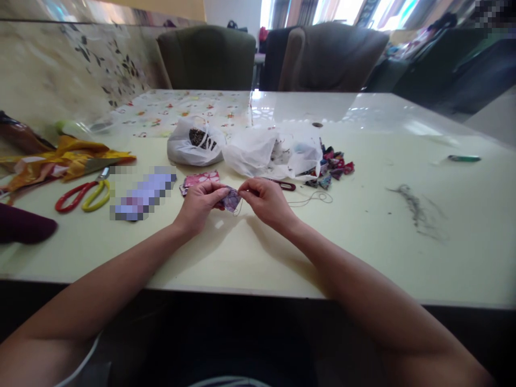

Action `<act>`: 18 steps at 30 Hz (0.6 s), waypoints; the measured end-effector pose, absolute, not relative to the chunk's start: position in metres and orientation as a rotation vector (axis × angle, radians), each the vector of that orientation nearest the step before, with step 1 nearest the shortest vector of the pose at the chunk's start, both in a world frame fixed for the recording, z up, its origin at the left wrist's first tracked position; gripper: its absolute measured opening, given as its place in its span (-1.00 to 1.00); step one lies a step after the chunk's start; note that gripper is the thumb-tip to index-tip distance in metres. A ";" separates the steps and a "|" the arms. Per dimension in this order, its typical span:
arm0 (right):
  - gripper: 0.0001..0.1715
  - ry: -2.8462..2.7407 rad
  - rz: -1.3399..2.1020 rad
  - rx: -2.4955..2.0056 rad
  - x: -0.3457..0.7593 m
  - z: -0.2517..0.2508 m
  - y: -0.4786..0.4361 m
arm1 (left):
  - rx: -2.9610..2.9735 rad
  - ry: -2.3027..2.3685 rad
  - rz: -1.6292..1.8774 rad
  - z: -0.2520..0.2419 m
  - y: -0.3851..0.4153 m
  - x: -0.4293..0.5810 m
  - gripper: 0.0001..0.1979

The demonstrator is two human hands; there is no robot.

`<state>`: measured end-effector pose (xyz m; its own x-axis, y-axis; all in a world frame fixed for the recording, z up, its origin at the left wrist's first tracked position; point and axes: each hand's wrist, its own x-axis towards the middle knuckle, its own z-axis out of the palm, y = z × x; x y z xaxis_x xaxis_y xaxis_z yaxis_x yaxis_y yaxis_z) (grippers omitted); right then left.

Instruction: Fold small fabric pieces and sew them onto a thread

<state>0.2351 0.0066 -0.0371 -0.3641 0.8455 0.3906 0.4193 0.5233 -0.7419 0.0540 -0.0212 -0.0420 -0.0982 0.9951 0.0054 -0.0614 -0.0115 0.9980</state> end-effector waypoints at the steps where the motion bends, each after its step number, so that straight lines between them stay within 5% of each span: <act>1: -0.85 -1.981 0.688 -1.027 0.235 -0.037 0.007 | 1.129 1.232 1.318 -0.042 -0.021 0.054 -0.69; 18: -0.82 -1.972 1.005 -1.015 0.237 -0.040 0.009 | 1.406 1.253 1.338 -0.041 -0.022 0.052 -0.76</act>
<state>0.2365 0.0094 -0.0401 -0.4547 0.8623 0.2230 0.3260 0.3941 -0.8593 0.0524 -0.0220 -0.0414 -0.0540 0.9804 0.1897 0.1248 -0.1818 0.9754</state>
